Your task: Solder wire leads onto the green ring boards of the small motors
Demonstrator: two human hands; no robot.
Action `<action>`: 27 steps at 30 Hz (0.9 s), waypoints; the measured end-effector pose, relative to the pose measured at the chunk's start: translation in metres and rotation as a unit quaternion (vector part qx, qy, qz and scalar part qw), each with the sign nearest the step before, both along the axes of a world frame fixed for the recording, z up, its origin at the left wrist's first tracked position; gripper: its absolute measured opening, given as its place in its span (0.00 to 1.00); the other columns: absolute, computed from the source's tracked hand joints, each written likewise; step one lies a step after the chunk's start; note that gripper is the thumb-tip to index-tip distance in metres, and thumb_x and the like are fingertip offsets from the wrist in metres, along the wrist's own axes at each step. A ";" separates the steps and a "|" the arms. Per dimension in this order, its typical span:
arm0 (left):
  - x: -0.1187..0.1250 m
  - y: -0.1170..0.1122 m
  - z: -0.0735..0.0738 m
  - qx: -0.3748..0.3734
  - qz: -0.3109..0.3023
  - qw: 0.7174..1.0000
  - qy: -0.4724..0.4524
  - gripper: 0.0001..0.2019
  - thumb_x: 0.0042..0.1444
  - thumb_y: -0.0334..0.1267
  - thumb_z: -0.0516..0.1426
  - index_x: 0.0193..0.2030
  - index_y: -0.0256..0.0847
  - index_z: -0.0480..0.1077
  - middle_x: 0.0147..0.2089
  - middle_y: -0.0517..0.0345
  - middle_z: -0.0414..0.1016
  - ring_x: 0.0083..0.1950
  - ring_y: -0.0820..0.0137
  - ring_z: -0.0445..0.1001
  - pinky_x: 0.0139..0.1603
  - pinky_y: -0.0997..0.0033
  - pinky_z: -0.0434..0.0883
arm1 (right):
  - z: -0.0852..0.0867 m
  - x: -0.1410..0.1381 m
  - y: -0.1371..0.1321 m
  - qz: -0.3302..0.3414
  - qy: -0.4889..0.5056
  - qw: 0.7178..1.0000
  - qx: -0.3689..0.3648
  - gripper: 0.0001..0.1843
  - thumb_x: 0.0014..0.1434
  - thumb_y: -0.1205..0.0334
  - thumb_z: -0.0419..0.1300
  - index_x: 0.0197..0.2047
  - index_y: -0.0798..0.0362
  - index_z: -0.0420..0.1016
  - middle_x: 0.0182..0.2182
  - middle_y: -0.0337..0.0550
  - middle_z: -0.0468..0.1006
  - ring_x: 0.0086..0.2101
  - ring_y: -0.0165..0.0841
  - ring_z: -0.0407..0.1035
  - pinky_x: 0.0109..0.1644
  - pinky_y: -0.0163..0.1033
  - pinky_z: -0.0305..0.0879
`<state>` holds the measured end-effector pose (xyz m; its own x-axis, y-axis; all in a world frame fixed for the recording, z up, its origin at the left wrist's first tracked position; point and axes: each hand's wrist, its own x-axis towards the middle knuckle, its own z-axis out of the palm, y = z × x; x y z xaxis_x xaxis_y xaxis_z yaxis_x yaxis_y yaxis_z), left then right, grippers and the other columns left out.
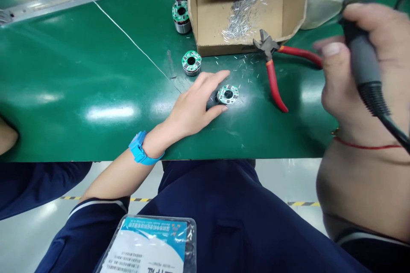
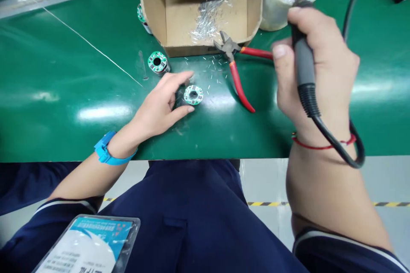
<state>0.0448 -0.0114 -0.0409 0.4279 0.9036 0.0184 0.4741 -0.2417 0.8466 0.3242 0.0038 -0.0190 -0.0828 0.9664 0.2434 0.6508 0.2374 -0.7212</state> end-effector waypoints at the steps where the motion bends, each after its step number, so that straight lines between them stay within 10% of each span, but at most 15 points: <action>1: 0.001 0.000 0.000 0.002 -0.007 1.000 0.014 0.26 0.57 0.30 0.62 0.63 0.43 0.67 0.63 0.49 0.70 0.64 0.55 0.70 0.59 0.58 0.70 | -0.004 0.001 0.003 -0.002 -0.013 0.999 0.033 0.23 0.69 0.56 0.56 0.66 0.39 0.69 0.58 0.47 0.76 0.50 0.34 0.78 0.55 0.41 0.70; 3: 0.004 -0.001 0.000 -0.003 -0.015 1.000 0.024 0.22 0.59 0.30 0.60 0.60 0.40 0.69 0.63 0.49 0.73 0.64 0.55 0.71 0.58 0.59 0.69 | -0.014 0.002 0.005 0.006 -0.025 0.996 0.087 0.23 0.66 0.58 0.59 0.64 0.43 0.71 0.56 0.50 0.77 0.47 0.36 0.80 0.53 0.42 0.72; 8: 0.005 -0.004 0.005 -0.028 0.010 0.998 -0.048 0.18 0.58 0.30 0.62 0.55 0.41 0.68 0.57 0.52 0.76 0.55 0.61 0.76 0.53 0.64 0.70 | -0.048 0.006 0.006 -0.004 -0.158 0.987 0.028 0.59 0.34 0.48 0.80 0.67 0.53 0.64 0.65 0.66 0.66 0.65 0.59 0.63 0.66 0.64 0.59; 15: 0.002 -0.009 0.008 0.027 0.025 0.998 -0.044 0.17 0.59 0.39 0.66 0.52 0.42 0.68 0.51 0.54 0.77 0.50 0.65 0.77 0.45 0.67 0.71 | -0.043 0.011 -0.015 0.010 -0.124 0.989 0.073 0.28 0.43 0.68 0.64 0.51 0.48 0.71 0.40 0.42 0.77 0.34 0.33 0.71 0.40 0.43 0.69; 23: -0.002 -0.013 0.009 0.130 0.027 0.991 0.024 0.16 0.62 0.40 0.64 0.54 0.43 0.66 0.48 0.57 0.75 0.46 0.69 0.77 0.41 0.70 0.72 | -0.009 0.002 -0.031 0.168 -0.250 0.945 0.132 0.23 0.59 0.61 0.61 0.57 0.51 0.66 0.53 0.52 0.80 0.45 0.40 0.74 0.45 0.45 0.70; 27: -0.003 -0.014 0.009 0.155 0.022 0.985 0.069 0.16 0.63 0.41 0.63 0.55 0.44 0.67 0.47 0.57 0.75 0.43 0.69 0.76 0.36 0.70 0.70 | -0.002 0.000 -0.031 0.161 -0.330 0.913 0.180 0.15 0.64 0.55 0.59 0.53 0.48 0.71 0.34 0.42 0.78 0.32 0.32 0.68 0.35 0.38 0.62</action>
<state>0.0418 -0.0249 -0.0318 0.4065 0.8814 0.2408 0.5948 -0.4553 0.6625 0.3247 -0.0274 -0.0213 -0.5918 0.7332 0.3351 0.7699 0.6373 -0.0347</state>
